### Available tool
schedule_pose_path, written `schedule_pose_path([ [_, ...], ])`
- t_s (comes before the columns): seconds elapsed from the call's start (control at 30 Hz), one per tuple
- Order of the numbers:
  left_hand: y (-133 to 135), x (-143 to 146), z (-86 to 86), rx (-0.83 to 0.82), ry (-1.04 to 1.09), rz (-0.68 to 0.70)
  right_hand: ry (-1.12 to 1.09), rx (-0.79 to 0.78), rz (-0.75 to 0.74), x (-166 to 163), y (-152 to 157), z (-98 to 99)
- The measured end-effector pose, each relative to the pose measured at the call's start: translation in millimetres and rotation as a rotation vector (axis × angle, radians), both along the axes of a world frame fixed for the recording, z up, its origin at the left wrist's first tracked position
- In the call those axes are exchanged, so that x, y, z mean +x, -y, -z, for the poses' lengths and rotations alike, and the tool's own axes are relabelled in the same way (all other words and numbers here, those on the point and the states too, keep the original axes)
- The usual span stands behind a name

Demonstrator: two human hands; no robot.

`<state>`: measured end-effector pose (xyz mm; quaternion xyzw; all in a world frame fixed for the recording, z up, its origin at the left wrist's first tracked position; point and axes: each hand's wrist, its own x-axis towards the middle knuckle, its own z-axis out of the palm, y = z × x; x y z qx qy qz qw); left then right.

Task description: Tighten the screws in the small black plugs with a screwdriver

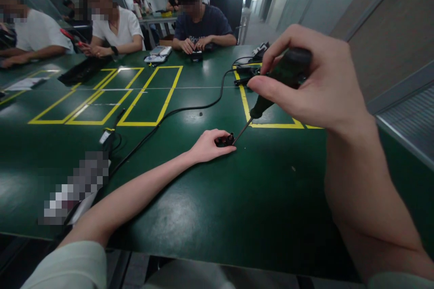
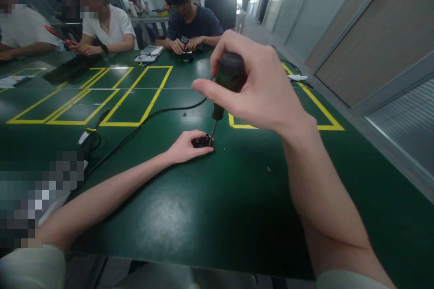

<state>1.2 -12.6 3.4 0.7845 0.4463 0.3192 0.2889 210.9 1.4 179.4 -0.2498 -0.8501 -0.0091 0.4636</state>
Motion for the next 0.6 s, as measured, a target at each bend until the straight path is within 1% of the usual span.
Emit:
schedule_pose_path([
  [0.1, -0.5, -0.3, -0.1, -0.011, -0.001, -0.005, -0.057, 0.052, 0.013, 2.3, -3.7, -0.3],
  [0.2, -1.0, -0.5, -0.2, -0.058, 0.022, 0.003, -0.135, 0.122, 0.036, 6.0, -5.7, -0.9],
  [0.5, -3.1, -3.8, -1.5, -0.172, 0.033, 0.007, -0.076, 0.020, 0.036, 3.7, -3.7, 0.4],
  [0.6, -6.2, -9.1, -4.6, -0.210, 0.073, 0.070, -0.066, 0.027, 0.012, 3.4, -2.2, 0.2],
])
